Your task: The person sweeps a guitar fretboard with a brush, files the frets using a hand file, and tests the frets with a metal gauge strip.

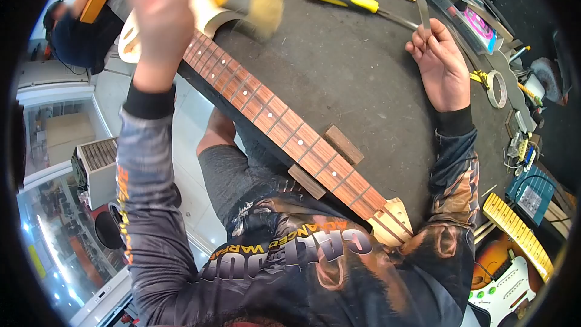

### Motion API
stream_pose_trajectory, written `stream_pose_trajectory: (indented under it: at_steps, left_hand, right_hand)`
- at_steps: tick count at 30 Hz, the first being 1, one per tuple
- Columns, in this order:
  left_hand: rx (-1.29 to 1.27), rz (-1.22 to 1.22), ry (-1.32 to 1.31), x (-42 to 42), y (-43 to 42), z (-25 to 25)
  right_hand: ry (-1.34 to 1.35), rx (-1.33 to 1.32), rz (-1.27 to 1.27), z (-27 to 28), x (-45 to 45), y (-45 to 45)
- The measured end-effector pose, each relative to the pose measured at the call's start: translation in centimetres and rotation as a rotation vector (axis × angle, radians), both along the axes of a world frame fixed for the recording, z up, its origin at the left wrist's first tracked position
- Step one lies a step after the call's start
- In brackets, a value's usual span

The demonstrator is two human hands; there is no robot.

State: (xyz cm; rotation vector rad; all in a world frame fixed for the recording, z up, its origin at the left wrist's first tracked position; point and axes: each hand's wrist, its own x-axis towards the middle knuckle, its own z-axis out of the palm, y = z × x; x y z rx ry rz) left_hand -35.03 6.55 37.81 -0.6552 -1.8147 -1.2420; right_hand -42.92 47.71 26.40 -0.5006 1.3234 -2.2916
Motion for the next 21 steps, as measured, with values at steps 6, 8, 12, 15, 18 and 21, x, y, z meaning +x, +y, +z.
stream_pose_trajectory:
  at_steps: [6,8,12,15,18,21]
  left_hand:
    - [0.075,-0.227,-0.538,14.5,2.0,-1.0]
    - [-0.017,-0.148,-0.659,17.6,0.0,0.3]
    - [-0.081,0.119,-0.593,18.0,-2.6,1.6]
    - [0.097,-0.086,-0.583,16.1,0.6,-1.1]
    - [0.163,-0.198,-0.533,14.4,5.4,-2.1]
    - [0.096,-0.051,-0.435,12.8,4.2,-1.0]
  right_hand:
    - [0.026,0.049,0.052,-1.0,-0.4,0.5]
    - [0.03,0.085,0.049,-1.0,-0.4,0.5]
    - [0.019,0.06,0.045,-0.7,-0.2,-0.1]
    - [0.06,0.043,0.062,-0.8,-0.1,-0.6]
    - [0.074,0.034,0.084,-0.6,0.1,-0.5]
    - [0.046,0.006,0.114,-0.2,0.4,-0.6]
